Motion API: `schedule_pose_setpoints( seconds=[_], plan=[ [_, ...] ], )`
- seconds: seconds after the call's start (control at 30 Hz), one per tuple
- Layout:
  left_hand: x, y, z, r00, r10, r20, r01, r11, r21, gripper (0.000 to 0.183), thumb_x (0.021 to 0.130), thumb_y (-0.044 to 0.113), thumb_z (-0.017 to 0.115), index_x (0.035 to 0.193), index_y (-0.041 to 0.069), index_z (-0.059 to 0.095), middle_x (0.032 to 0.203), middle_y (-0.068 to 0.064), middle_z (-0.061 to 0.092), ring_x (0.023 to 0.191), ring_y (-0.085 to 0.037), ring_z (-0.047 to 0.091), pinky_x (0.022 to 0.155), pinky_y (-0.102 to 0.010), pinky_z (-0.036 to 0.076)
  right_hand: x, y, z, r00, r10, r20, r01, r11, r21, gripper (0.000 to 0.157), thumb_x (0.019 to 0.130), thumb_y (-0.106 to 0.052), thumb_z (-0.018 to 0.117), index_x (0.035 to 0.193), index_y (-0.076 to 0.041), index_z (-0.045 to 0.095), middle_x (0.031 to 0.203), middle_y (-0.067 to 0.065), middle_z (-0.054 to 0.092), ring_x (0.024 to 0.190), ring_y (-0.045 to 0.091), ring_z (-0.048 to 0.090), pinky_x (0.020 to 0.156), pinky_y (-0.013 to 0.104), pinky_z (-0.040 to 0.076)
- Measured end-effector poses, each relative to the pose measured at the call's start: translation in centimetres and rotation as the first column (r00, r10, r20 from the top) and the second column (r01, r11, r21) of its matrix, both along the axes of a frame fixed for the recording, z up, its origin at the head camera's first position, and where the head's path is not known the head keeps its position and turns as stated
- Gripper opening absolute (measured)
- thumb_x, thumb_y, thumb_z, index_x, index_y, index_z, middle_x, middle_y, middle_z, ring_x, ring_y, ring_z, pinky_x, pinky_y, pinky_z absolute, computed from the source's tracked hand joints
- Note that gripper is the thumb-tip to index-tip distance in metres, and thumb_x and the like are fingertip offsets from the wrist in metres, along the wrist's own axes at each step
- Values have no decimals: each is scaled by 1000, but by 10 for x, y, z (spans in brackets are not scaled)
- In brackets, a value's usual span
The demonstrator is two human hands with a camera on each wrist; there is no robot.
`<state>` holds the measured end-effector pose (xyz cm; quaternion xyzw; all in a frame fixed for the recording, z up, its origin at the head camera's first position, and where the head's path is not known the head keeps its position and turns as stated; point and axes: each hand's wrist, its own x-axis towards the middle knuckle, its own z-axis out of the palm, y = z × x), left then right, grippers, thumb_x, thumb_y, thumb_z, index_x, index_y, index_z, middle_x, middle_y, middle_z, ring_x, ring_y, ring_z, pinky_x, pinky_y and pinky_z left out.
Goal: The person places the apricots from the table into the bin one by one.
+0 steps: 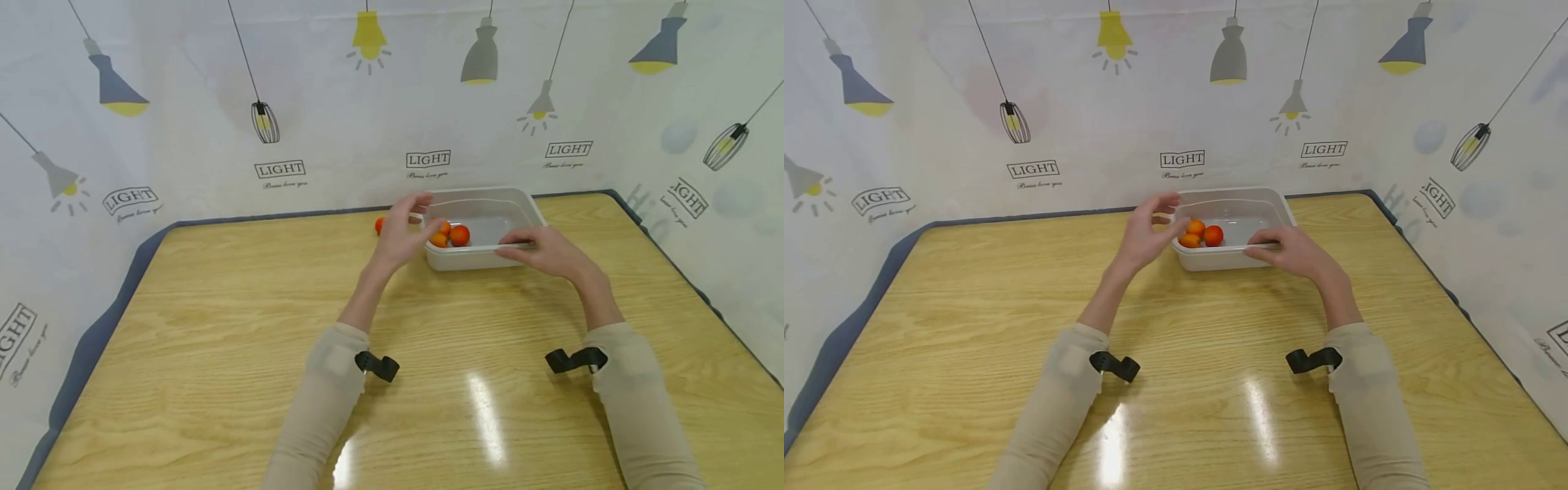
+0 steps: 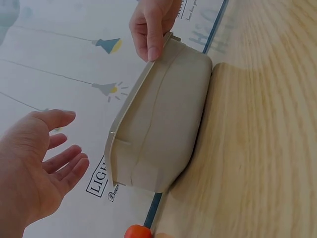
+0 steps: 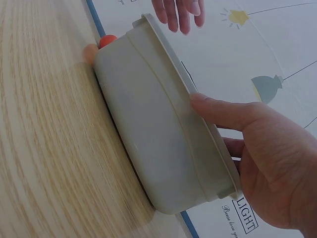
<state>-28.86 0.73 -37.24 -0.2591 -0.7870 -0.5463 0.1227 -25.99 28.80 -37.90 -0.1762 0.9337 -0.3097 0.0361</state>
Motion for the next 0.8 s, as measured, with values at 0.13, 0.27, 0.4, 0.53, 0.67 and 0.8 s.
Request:
schedule_pose_setpoints(
  seconds=[0.13,0.27,0.4,0.53,0.67,0.8],
  plan=[
    [-5,-3,2,1000,28,5,-28,1000,11,46,82,23,70,121,7,53,113,-5,56,101,-18,52,84,-32,48,0,1,0,1000,-7,9,7,1000,-8,37,84,-48,60,105,-18,66,102,0,64,93,18,56,82,40,45],
    [-9,-8,4,999,53,11,-54,997,52,44,80,18,71,119,4,55,114,-7,57,102,-25,54,85,-37,48,1,1,-1,1000,-9,5,9,1000,-7,37,84,-48,60,104,-18,66,101,-1,64,90,18,55,81,39,45],
    [-14,-15,4,995,96,13,-97,994,59,42,81,16,70,118,3,55,115,-9,57,103,-22,53,87,-38,47,0,1,-2,1000,-6,-5,6,1000,2,37,84,-49,59,104,-18,66,100,-1,64,89,18,55,80,39,45],
    [-17,-23,0,988,153,9,-153,987,48,41,82,18,69,118,3,55,116,-10,57,103,-17,52,87,-35,47,-1,1,-2,1000,-7,7,7,1000,1,39,83,-50,59,105,-19,66,102,0,64,92,19,55,81,40,45],
    [-20,-29,-5,983,183,21,-184,982,47,40,82,18,68,118,3,56,117,-11,56,104,-20,51,88,-36,46,-1,1,-2,1000,-4,6,4,1000,-6,39,83,-50,59,105,-18,66,103,0,64,94,19,55,82,41,45],
    [-25,-34,-10,978,203,51,-204,978,31,42,82,19,69,119,3,55,118,-11,55,106,-21,50,90,-38,45,-1,2,-2,1000,-6,-2,6,1000,-2,39,83,-50,59,105,-18,66,102,0,64,93,19,55,82,40,45]
  ],
)
